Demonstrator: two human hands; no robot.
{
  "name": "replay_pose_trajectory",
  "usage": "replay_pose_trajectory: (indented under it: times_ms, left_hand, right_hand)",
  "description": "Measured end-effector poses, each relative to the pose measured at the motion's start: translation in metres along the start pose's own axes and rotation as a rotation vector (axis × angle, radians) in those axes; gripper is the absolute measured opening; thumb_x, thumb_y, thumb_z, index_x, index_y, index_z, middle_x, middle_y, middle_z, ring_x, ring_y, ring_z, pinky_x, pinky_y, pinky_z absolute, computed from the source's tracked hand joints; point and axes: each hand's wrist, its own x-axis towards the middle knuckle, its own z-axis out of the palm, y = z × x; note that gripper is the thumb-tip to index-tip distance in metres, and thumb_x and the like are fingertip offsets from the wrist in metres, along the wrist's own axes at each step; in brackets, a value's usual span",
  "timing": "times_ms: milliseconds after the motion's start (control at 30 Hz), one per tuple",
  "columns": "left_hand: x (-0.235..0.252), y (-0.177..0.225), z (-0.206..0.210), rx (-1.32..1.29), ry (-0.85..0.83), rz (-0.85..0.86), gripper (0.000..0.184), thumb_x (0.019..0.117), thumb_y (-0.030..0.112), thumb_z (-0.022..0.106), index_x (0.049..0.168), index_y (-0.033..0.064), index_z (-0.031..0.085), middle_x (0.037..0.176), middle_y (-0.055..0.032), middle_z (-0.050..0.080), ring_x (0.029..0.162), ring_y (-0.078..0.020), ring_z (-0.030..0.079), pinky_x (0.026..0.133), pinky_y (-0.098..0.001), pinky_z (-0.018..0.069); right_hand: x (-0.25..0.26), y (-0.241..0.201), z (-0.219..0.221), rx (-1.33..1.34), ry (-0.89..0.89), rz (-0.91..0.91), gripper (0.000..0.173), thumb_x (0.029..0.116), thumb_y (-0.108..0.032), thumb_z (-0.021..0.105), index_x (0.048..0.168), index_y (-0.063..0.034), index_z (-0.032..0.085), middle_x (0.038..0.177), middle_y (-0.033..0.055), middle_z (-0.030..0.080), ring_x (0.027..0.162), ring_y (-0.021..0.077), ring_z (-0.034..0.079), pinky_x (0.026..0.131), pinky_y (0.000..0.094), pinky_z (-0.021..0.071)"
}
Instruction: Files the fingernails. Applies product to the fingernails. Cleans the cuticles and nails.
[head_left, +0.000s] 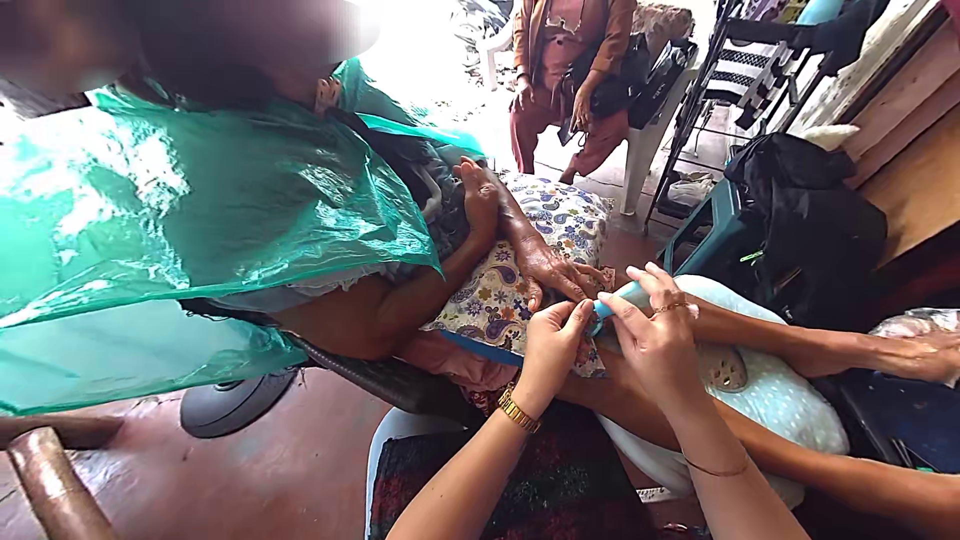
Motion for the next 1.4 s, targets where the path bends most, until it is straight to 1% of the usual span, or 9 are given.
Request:
replay_pose_trajectory:
  times_ms: [133,233,367,533,667,800,967,1267,1400]
  left_hand:
    - [-0.002,-0.003,-0.001,0.091,0.055,0.107,0.017,0.0966,0.013,0.068,0.081,0.0052,0.067,0.064,0.0028,0.062,0.050,-0.0032,0.057,0.048,-0.0192,0.0503]
    - [-0.005,-0.008,-0.006,0.195,0.052,0.215,0.005,0.0843,0.007,0.070,0.087,0.0080,0.066,0.076,0.0034,0.064,0.062,-0.0028,0.059,0.057,-0.0187,0.0500]
    - [-0.014,0.000,-0.012,0.152,0.026,0.180,0.015,0.0958,0.021,0.069,0.091,0.0071,0.066,0.076,0.0029,0.064,0.056,-0.0025,0.058,0.051,-0.0180,0.0494]
    - [-0.019,0.010,-0.014,0.057,0.054,0.075,0.036,0.1108,0.020,0.040,0.092,0.0040,0.067,0.081,-0.0003,0.067,0.054,-0.0040,0.058,0.048,-0.0174,0.0489]
    - [-0.018,0.001,-0.018,0.218,0.126,0.136,0.029,0.1077,0.023,0.049,0.092,0.0053,0.066,0.074,0.0004,0.061,0.055,-0.0053,0.059,0.049,-0.0203,0.0507]
    - [-0.018,0.000,-0.021,0.170,0.079,0.010,0.039,0.1023,0.033,0.060,0.127,0.0029,0.055,0.097,-0.0061,0.067,0.067,-0.0118,0.067,0.055,-0.0282,0.0585]
    - [-0.011,0.006,-0.022,-0.201,-0.039,-0.235,0.024,0.1059,0.022,0.055,0.106,0.0007,0.068,0.087,-0.0069,0.073,0.055,-0.0056,0.058,0.046,-0.0182,0.0446]
    - [-0.011,0.013,-0.005,-0.390,-0.049,-0.364,0.027,0.1075,0.018,0.050,0.122,-0.0006,0.064,0.108,-0.0128,0.073,0.095,-0.0219,0.072,0.082,-0.0371,0.0594]
    - [-0.008,0.020,0.005,-0.503,0.052,-0.364,0.024,0.1054,0.017,0.055,0.118,-0.0023,0.062,0.104,-0.0136,0.073,0.094,-0.0222,0.073,0.081,-0.0372,0.0602]
  right_hand:
    - [0.001,0.012,-0.006,0.161,-0.016,0.188,0.021,0.0903,-0.011,0.073,0.110,-0.0146,0.080,0.132,0.0229,0.064,0.120,0.0389,0.062,0.096,0.0557,0.0513]
    - [-0.006,0.023,-0.009,0.283,0.009,0.304,0.024,0.0848,-0.010,0.078,0.109,-0.0120,0.080,0.130,0.0212,0.065,0.117,0.0292,0.065,0.096,0.0398,0.0554]
    - [-0.014,0.021,-0.011,0.361,0.019,0.349,0.025,0.0827,-0.012,0.079,0.108,-0.0114,0.081,0.125,0.0202,0.066,0.116,0.0227,0.065,0.095,0.0303,0.0547]
    - [-0.004,-0.014,-0.006,0.212,0.048,0.170,0.021,0.0886,-0.013,0.074,0.108,-0.0168,0.081,0.124,0.0238,0.067,0.118,0.0364,0.063,0.098,0.0479,0.0522]
    - [0.001,-0.035,0.002,0.051,0.006,0.030,0.020,0.0913,-0.014,0.071,0.107,-0.0191,0.081,0.123,0.0225,0.069,0.121,0.0414,0.063,0.098,0.0477,0.0541]
    - [-0.006,-0.018,0.004,0.262,-0.018,0.246,0.024,0.0839,-0.016,0.077,0.107,-0.0207,0.082,0.128,0.0174,0.067,0.119,0.0329,0.065,0.094,0.0531,0.0526]
    - [-0.011,-0.015,-0.005,0.103,0.050,0.209,0.022,0.0861,-0.015,0.074,0.105,-0.0212,0.082,0.127,0.0202,0.067,0.121,0.0373,0.063,0.097,0.0527,0.0516]
    - [0.001,-0.019,-0.008,-0.016,0.014,0.177,0.022,0.0870,-0.013,0.073,0.105,-0.0206,0.082,0.126,0.0213,0.068,0.122,0.0415,0.062,0.097,0.0531,0.0526]
    - [0.000,-0.012,-0.014,0.043,0.013,0.222,0.024,0.0845,-0.012,0.075,0.106,-0.0206,0.082,0.128,0.0199,0.067,0.119,0.0386,0.064,0.094,0.0555,0.0511]
